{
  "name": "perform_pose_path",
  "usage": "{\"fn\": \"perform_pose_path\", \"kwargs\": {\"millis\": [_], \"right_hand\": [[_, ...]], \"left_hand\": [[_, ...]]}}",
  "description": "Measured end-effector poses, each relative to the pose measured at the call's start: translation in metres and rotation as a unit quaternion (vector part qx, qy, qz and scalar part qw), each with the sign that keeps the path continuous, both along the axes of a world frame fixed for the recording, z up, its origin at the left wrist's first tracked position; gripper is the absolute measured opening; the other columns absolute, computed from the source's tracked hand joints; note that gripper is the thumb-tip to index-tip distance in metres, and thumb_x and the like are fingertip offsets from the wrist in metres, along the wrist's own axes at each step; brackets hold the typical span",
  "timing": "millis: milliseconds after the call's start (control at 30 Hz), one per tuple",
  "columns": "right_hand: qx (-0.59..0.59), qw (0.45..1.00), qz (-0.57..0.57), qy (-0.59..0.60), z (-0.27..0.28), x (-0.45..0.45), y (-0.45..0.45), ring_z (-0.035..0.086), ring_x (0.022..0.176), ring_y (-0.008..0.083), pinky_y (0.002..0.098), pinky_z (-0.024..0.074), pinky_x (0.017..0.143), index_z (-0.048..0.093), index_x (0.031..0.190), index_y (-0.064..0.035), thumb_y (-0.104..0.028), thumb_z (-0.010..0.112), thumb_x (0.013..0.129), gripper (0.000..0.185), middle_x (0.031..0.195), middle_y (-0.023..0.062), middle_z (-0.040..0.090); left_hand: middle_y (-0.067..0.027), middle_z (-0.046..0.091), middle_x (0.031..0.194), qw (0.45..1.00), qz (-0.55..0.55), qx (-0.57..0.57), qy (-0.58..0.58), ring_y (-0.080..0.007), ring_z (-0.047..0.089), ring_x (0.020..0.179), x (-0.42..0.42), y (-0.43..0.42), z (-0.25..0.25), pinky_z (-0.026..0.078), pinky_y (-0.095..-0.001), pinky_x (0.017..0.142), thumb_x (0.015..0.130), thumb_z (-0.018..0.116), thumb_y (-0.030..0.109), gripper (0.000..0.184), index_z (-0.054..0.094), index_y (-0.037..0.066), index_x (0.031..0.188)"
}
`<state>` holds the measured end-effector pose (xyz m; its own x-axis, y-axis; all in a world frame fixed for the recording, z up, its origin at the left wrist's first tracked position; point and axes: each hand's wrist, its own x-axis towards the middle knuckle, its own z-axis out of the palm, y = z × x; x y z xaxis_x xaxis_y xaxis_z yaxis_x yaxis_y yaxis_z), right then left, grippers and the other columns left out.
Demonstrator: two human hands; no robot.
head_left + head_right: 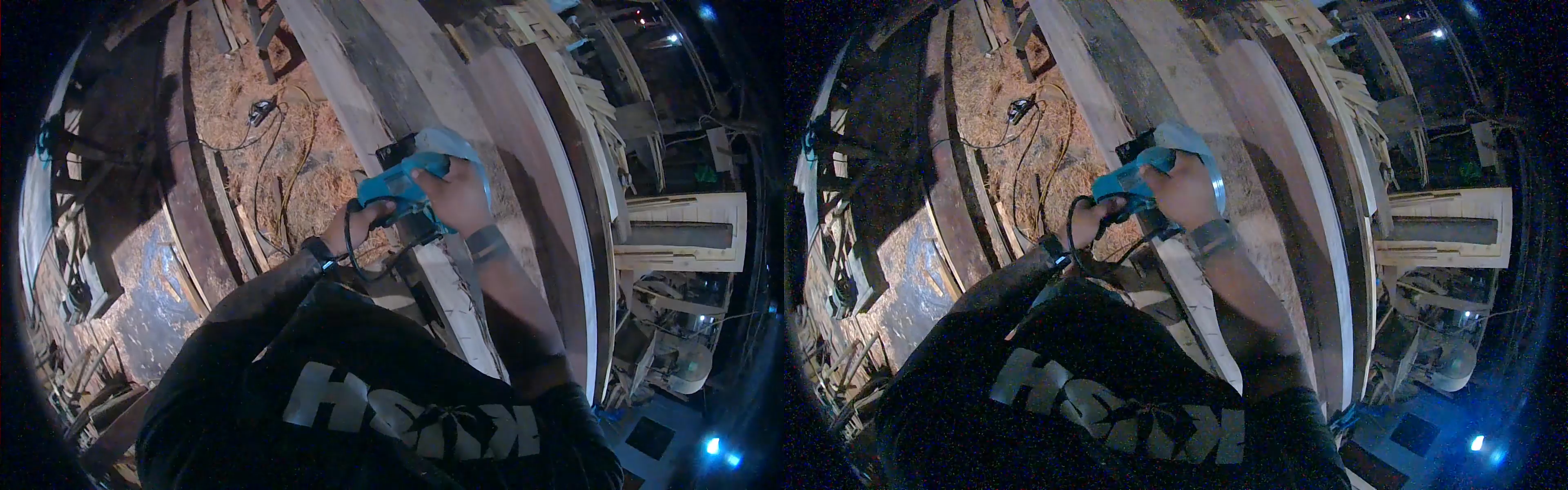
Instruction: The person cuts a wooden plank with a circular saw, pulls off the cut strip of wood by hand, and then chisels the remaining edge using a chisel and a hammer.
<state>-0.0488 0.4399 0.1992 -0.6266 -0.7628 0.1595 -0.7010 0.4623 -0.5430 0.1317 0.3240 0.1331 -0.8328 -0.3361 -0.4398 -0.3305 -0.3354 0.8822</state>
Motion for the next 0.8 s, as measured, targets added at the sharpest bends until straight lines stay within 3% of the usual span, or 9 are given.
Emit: {"fn": "perform_pose_path", "kwargs": {"millis": [67, 133, 200, 267, 533, 733, 800], "right_hand": [[0.010, 1.000, -0.004, 0.001, 0.002, -0.001, -0.008, 0.069, 0.090, 0.0477, 0.0519, 0.0561, 0.080, 0.067, 0.099, 0.0050, -0.039, 0.081, 0.084, 0.049, 0.095, 0.0301, 0.070], [0.028, 1.000, -0.006, -0.005, 0.006, -0.001, -0.014, 0.068, 0.091, 0.0481, 0.0522, 0.0559, 0.081, 0.067, 0.100, 0.0056, -0.039, 0.081, 0.084, 0.049, 0.096, 0.0309, 0.070], [0.025, 0.999, 0.013, 0.029, -0.004, -0.007, -0.019, 0.068, 0.092, 0.0484, 0.0524, 0.0556, 0.082, 0.067, 0.101, 0.0059, -0.039, 0.081, 0.084, 0.049, 0.098, 0.0314, 0.069], [0.014, 0.999, 0.014, 0.033, -0.004, -0.008, -0.025, 0.068, 0.094, 0.0486, 0.0526, 0.0553, 0.083, 0.067, 0.100, 0.0060, -0.039, 0.080, 0.084, 0.049, 0.099, 0.0317, 0.069], [0.028, 0.999, 0.003, -0.027, 0.000, -0.019, -0.054, 0.067, 0.096, 0.0484, 0.0533, 0.0541, 0.086, 0.067, 0.100, 0.0060, -0.041, 0.078, 0.086, 0.050, 0.099, 0.0310, 0.069], [0.019, 1.000, 0.007, -0.005, 0.002, -0.021, -0.076, 0.066, 0.094, 0.0487, 0.0529, 0.0543, 0.087, 0.067, 0.097, 0.0073, -0.044, 0.077, 0.086, 0.053, 0.098, 0.0316, 0.069], [0.030, 0.999, 0.004, 0.012, 0.002, -0.020, -0.083, 0.066, 0.095, 0.0491, 0.0530, 0.0543, 0.087, 0.066, 0.099, 0.0079, -0.044, 0.077, 0.086, 0.055, 0.098, 0.0319, 0.068]], "left_hand": [[-0.0022, 0.074, 0.100, 1.000, -0.021, 0.010, -0.017, -0.0123, 0.064, 0.091, -0.001, -0.010, -0.005, 0.050, -0.0303, 0.087, 0.101, 0.064, 0.034, 0.036, 0.072, 0.002, 0.117], [-0.0023, 0.074, 0.100, 1.000, -0.001, 0.019, 0.012, -0.0121, 0.064, 0.091, -0.004, -0.013, -0.024, 0.050, -0.0303, 0.085, 0.101, 0.064, 0.033, 0.036, 0.072, 0.002, 0.117], [-0.0012, 0.069, 0.078, 0.999, 0.040, -0.001, 0.024, -0.0100, 0.055, 0.066, -0.006, -0.015, -0.012, 0.041, -0.0302, 0.062, 0.099, 0.067, 0.040, 0.038, 0.077, 0.003, 0.101], [-0.0007, 0.067, 0.068, 0.997, 0.063, -0.002, 0.040, -0.0088, 0.051, 0.055, -0.008, -0.019, -0.010, 0.037, -0.0303, 0.051, 0.098, 0.067, 0.043, 0.041, 0.079, 0.004, 0.094], [-0.0017, 0.067, 0.067, 0.993, 0.094, -0.009, 0.068, -0.0095, 0.054, 0.053, -0.019, -0.041, -0.022, 0.040, -0.0306, 0.050, 0.098, 0.067, 0.042, 0.041, 0.079, 0.003, 0.093], [-0.0026, 0.063, 0.062, 0.998, 0.063, 0.001, 0.009, -0.0114, 0.052, 0.048, -0.021, -0.067, -0.018, 0.038, -0.0308, 0.047, 0.095, 0.069, 0.048, 0.045, 0.078, 0.005, 0.085], [-0.0025, 0.062, 0.061, 0.996, 0.081, 0.015, 0.044, -0.0113, 0.051, 0.048, -0.022, -0.072, -0.013, 0.038, -0.0306, 0.047, 0.094, 0.069, 0.050, 0.048, 0.078, 0.005, 0.083]]}}
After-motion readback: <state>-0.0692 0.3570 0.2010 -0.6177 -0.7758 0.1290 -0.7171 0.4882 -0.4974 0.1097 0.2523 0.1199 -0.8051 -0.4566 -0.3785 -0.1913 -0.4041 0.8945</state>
